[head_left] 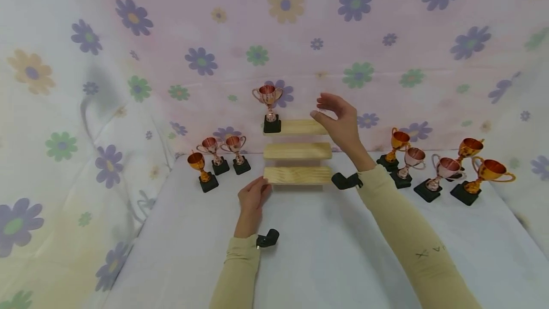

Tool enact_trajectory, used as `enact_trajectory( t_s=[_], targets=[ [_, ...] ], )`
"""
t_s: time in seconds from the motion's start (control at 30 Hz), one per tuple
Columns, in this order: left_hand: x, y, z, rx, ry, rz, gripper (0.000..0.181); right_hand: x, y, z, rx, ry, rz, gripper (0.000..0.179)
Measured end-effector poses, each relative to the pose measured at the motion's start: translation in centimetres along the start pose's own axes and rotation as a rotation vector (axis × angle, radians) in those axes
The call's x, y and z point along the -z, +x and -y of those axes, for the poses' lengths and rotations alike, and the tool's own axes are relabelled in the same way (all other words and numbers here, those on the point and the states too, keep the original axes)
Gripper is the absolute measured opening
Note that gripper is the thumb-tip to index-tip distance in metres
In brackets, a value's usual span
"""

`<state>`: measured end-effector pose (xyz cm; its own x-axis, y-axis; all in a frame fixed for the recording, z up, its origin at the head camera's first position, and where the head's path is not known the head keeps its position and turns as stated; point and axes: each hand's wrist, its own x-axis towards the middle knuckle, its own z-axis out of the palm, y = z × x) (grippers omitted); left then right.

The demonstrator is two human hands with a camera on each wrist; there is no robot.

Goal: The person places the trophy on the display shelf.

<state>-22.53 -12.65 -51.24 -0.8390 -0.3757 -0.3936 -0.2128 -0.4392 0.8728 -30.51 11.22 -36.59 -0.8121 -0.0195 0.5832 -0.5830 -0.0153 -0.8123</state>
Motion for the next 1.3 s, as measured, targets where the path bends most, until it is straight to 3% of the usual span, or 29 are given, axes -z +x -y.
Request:
enact_trajectory(
  t_s=[0.27,0.5,0.7,0.9,1.3],
  targets=[
    [-0.1,0.1,-0.1,-0.004,0.000,0.004,0.037,6.2,-4.7,1.4,0.083,-0.164,-0.123,0.044],
    [0.0,0.1,0.0,-0.016,-0.011,0.008,0.037,11.1,-8.4,0.6,0.052,-0.358,-0.305,0.049],
    [0.0,0.1,0.1,-0.016,-0.003,0.010,0.038,14.0,-11.1,-0.6,0.013,-0.508,-0.470,0.050],
    [0.0,0.3,0.2,-0.018,-0.009,0.011,0.038,15.2,-13.0,-2.0,-0.011,-0.583,-0.547,0.052],
    [-0.2,0.2,0.1,0.003,-0.004,-0.010,0.035,15.3,-14.5,-4.4,-0.169,-0.536,-0.565,0.072]
  ],
)
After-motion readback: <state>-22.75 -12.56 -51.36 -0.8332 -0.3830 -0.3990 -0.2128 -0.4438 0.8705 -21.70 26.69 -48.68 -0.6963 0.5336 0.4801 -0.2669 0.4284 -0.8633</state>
